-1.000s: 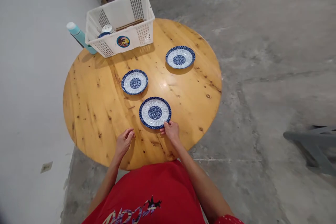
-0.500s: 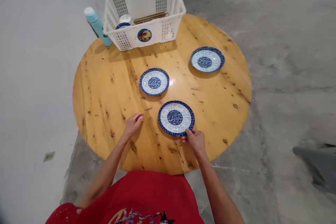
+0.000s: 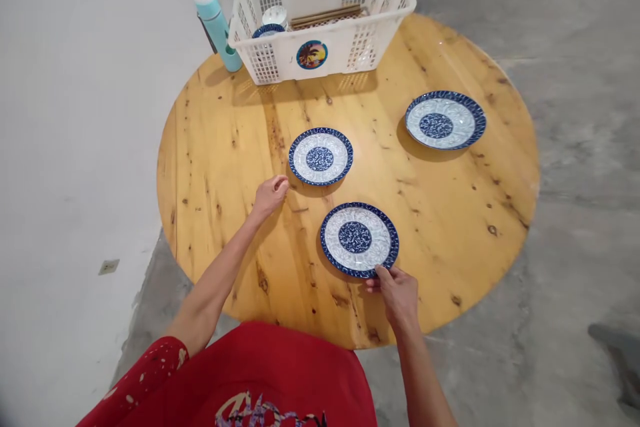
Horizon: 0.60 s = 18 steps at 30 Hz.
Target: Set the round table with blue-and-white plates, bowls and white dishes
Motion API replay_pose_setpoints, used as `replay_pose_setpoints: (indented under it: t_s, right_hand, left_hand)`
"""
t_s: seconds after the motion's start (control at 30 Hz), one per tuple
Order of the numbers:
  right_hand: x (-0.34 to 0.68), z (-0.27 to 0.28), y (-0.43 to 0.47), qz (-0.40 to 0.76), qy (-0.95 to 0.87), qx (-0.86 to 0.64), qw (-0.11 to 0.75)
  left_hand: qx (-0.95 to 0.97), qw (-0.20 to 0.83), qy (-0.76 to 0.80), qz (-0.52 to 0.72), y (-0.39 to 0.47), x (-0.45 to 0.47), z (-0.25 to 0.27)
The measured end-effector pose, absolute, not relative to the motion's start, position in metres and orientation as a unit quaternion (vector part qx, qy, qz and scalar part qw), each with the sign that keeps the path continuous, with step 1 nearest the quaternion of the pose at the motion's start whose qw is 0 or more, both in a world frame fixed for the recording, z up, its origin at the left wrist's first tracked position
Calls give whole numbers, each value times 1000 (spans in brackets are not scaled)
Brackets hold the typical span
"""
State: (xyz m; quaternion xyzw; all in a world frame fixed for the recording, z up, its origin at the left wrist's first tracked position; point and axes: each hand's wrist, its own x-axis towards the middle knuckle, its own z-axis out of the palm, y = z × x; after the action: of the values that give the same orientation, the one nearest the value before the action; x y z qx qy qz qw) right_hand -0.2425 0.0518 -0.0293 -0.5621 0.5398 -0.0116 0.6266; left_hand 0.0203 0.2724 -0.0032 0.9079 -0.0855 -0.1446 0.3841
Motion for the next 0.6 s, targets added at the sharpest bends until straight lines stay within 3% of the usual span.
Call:
replay_pose_setpoints:
  t_s: [0.2,0.3,0.4,0.6]
  right_hand:
    - [-252,-27,43,40,511,-629,584]
    - [-251,-19,27,59,489,-763,419]
    - [-231,-9,8,-12,449,-847,283]
    - [-121,0,-1,-96,318,-877,347]
  left_hand:
    - [933,331,-74,-123,253,50,-6]
    - [944,305,-49,-113,243,65,-6]
    - [951,288,-45,-103,235,80,-7]
    - [962,248,-53,-104,225,99,-6]
